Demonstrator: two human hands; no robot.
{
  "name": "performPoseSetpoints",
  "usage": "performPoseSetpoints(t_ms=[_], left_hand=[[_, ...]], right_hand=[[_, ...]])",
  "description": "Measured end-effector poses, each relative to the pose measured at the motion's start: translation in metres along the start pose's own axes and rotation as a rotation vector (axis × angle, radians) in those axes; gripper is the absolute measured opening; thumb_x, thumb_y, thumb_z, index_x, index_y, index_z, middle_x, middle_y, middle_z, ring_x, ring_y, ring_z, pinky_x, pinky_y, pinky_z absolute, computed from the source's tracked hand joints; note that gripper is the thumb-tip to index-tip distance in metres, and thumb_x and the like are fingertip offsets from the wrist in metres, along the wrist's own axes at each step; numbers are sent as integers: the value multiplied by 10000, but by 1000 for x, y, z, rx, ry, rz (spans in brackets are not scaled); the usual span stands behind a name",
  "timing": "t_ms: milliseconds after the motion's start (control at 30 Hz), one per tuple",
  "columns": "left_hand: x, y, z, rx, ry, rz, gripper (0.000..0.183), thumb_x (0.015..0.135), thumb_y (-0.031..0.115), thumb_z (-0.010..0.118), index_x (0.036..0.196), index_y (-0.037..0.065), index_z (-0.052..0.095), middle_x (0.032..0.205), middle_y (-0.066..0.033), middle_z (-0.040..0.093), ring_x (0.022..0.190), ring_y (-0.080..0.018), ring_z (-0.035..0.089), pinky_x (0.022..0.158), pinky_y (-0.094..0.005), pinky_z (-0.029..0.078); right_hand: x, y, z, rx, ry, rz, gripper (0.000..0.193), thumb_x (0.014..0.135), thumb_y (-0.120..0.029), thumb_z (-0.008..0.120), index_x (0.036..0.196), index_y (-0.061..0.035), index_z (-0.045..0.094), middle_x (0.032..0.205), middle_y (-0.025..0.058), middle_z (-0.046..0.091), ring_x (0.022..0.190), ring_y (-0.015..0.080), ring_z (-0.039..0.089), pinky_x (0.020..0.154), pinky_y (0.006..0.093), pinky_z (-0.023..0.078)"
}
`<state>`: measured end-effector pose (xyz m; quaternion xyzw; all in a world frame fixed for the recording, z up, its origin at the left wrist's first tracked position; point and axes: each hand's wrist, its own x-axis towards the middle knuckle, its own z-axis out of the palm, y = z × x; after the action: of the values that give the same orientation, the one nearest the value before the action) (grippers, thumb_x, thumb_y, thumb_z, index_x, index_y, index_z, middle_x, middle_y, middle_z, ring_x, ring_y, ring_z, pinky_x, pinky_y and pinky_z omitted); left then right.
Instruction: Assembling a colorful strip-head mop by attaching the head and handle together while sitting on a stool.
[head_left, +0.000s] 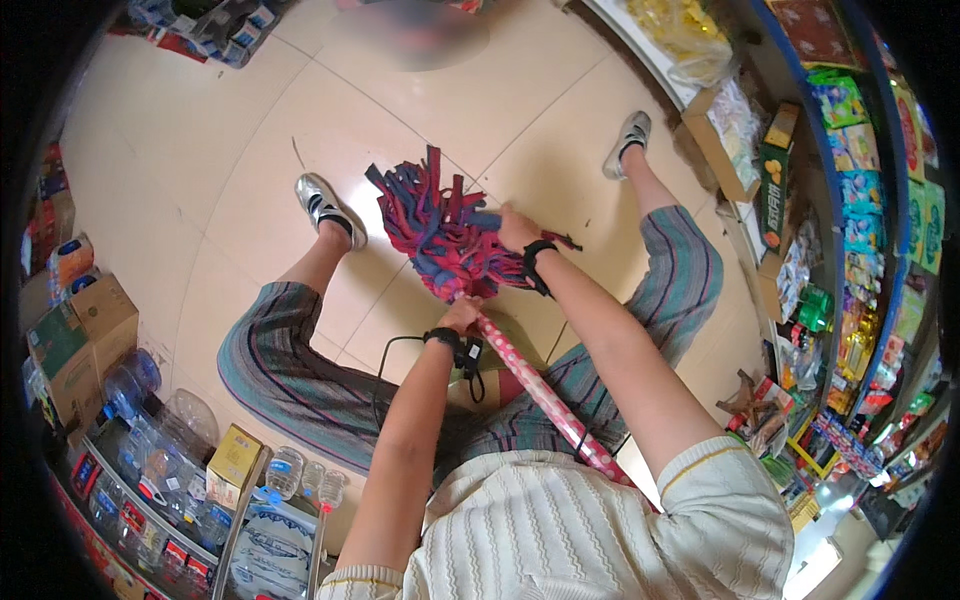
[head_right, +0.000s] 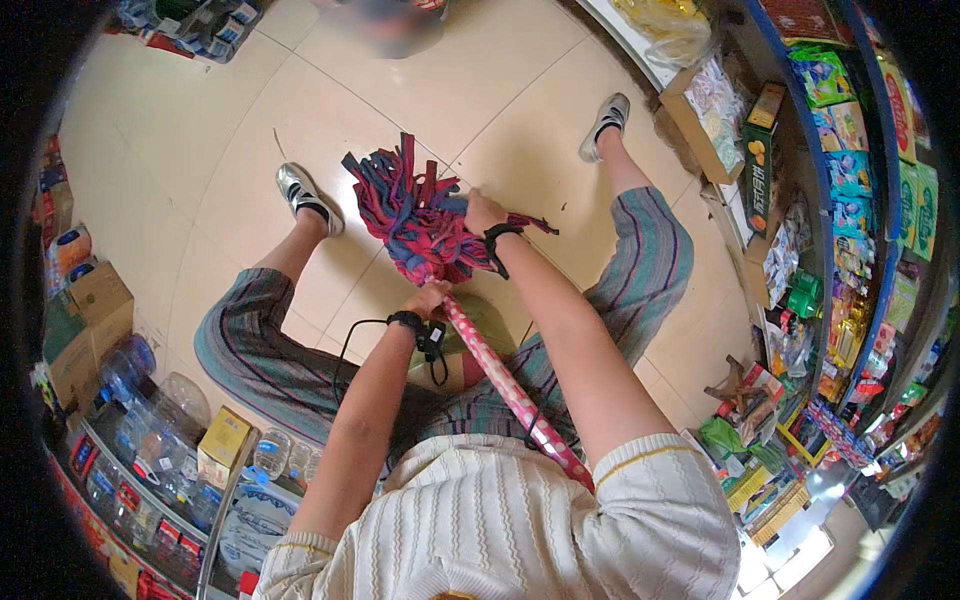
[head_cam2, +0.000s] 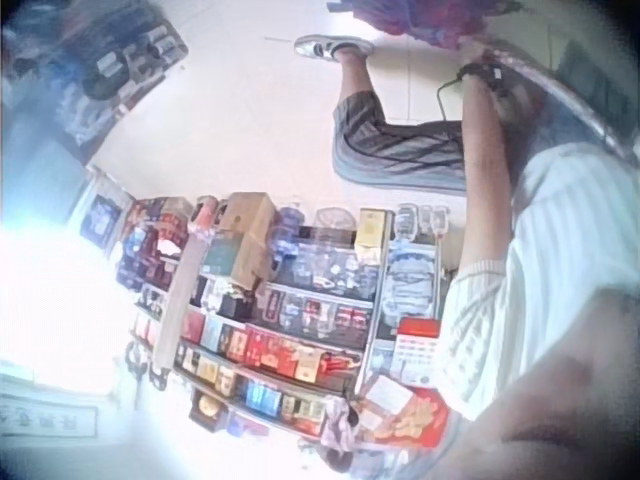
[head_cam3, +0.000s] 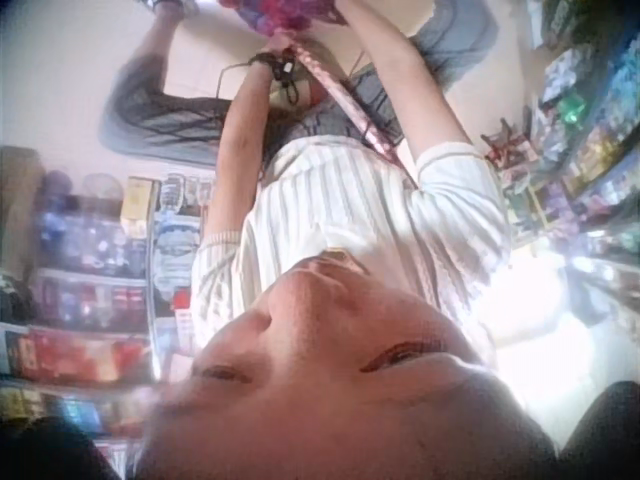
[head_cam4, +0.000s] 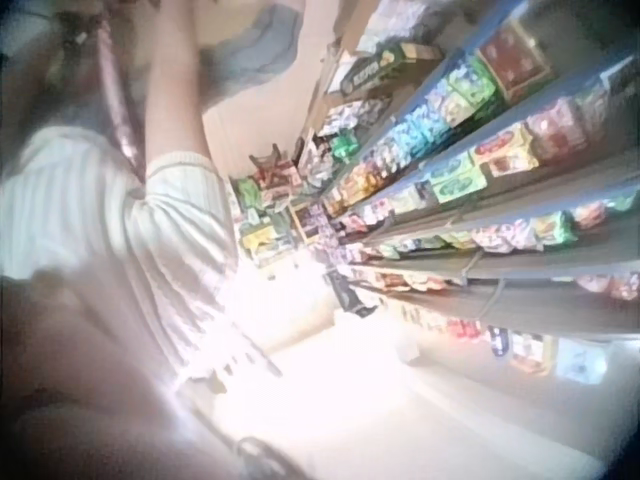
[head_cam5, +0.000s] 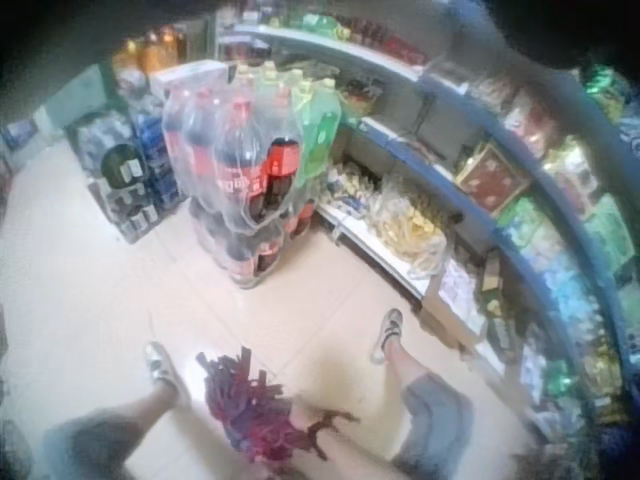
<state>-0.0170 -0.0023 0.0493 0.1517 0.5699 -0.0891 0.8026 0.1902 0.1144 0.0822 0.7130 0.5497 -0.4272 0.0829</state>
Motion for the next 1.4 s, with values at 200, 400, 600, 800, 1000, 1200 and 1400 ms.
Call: performPoseSetpoints(t_ms=[200,400,600,800,1000,1200,1400], left_hand=[[2,6,21,131,57,45,329,917,339,535,1052,40,554,855,-108,604,709,-286,634,594,-492,574],[18,-16,-78,909,20,578,358,918,351,542,1022,9,575,845,-186,637,686,-380,622,661,-485,546],[-51,101,-18,852,502,540,487,870,356,654,1197,3,577,1009,-275,678,986,-481,632,845,-511,521],[-42,112,-67,964,597,614,670,811,375,724,1297,-18,484,1231,-301,585,1098,-493,580,965,-497,476],[6,75,-44,784,592,96,1270,649,504,861,1510,-70,125,1458,-393,303,1301,-517,413,1090,-480,384],[30,17,-81,813,527,248,1515,544,502,934,1476,-140,-73,1468,-321,381,1368,-408,402,1110,-417,376],[42,23,-108,839,338,254,1585,476,591,909,1472,-174,-58,1482,-427,216,1376,-497,330,1140,-433,334]], right_hand=[[-30,68,-18,2,456,-119,302,917,-125,540,1217,-91,548,1107,184,651,1026,395,625,875,490,509],[-9,-14,-4,158,494,-130,268,867,-77,598,1129,-25,567,1104,210,642,1017,391,610,893,487,499],[44,34,12,48,449,60,201,886,-105,523,1055,-46,615,989,235,657,965,422,627,885,511,501],[72,-1,27,-47,364,-188,293,864,-144,533,1128,-125,660,1222,98,613,1170,278,548,956,431,459],[81,52,61,-499,259,-314,457,981,-170,420,1411,-24,468,1574,127,308,1415,286,348,1040,442,416],[75,18,70,-300,122,-266,514,944,-115,412,1444,2,425,1622,132,216,1465,289,269,1142,454,311],[122,-38,55,-251,97,-457,510,909,-115,443,1401,5,503,1614,78,272,1462,245,274,1144,444,289]])
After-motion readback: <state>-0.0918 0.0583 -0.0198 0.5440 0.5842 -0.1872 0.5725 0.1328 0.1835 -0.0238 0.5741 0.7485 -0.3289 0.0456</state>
